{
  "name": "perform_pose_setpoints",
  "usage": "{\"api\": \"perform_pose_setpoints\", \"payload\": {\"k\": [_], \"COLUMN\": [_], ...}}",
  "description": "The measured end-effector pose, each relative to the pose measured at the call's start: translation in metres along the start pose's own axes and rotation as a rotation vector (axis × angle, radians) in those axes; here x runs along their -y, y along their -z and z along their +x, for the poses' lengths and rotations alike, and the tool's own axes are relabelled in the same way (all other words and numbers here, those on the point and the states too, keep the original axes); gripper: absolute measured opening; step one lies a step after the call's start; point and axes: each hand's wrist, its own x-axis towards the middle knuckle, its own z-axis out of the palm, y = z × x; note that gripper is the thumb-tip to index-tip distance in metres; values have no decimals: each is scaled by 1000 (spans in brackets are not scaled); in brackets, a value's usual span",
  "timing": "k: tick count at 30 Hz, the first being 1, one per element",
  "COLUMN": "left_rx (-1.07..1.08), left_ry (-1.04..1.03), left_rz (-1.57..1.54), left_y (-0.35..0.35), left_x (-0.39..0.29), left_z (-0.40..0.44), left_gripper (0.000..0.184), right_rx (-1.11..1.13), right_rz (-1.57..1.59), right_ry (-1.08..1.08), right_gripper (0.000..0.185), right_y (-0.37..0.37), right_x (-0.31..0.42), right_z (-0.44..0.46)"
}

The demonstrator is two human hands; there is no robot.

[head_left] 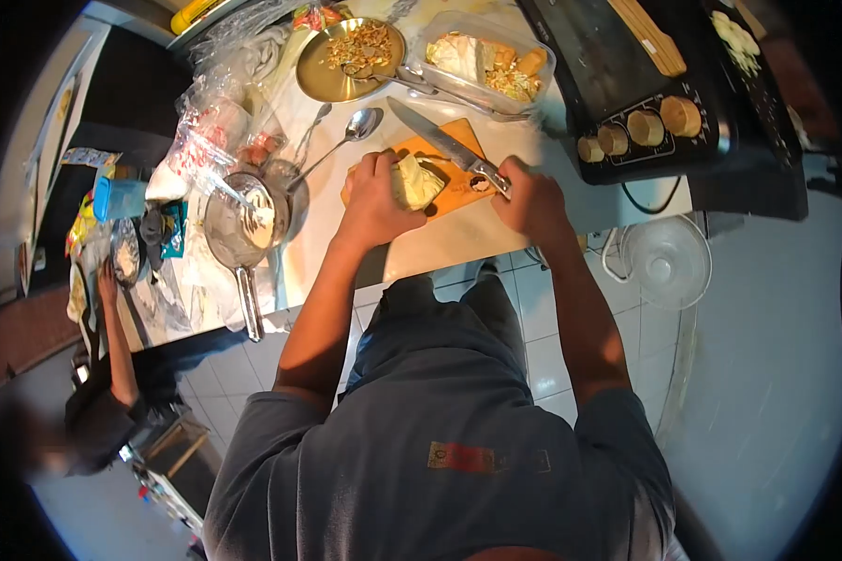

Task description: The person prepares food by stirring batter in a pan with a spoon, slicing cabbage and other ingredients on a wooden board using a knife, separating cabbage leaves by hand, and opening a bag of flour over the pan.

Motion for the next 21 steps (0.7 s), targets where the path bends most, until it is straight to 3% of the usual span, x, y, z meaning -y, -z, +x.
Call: {"api": "perform_pose_setpoints", "payload": {"k": [2, 9, 12, 13, 15, 19, 21], "left_rx": [23, -65, -160, -205, -248, -304, -285], "left_ry": [-15, 45, 124, 128, 201, 314, 328], "left_rz": [89, 161, 61, 181, 89, -22, -28], "left_y": [-8, 0, -3, -4, -8, -19, -23], "left_x": [2, -17, -18, -24, -31, -27, -23], "left_z": [-3, -18, -26, -32, -37, -44, -45], "left_gripper": [93, 118, 120, 114, 112, 109, 106], "right_rx": [0, 170, 94, 104, 169, 7, 5], "right_rz": [40, 273, 423, 419, 450, 392, 335], "right_ry": [99, -4, 60, 74, 91, 282, 279], "right_gripper": [26, 22, 22, 22, 21, 23, 25], "right_y": [9, 41, 34, 33, 29, -1, -7], "right_x": [-7, -39, -55, -58, -62, -62, -57], "right_z": [-8, -35, -40, -40, -34, -14, -5]}}
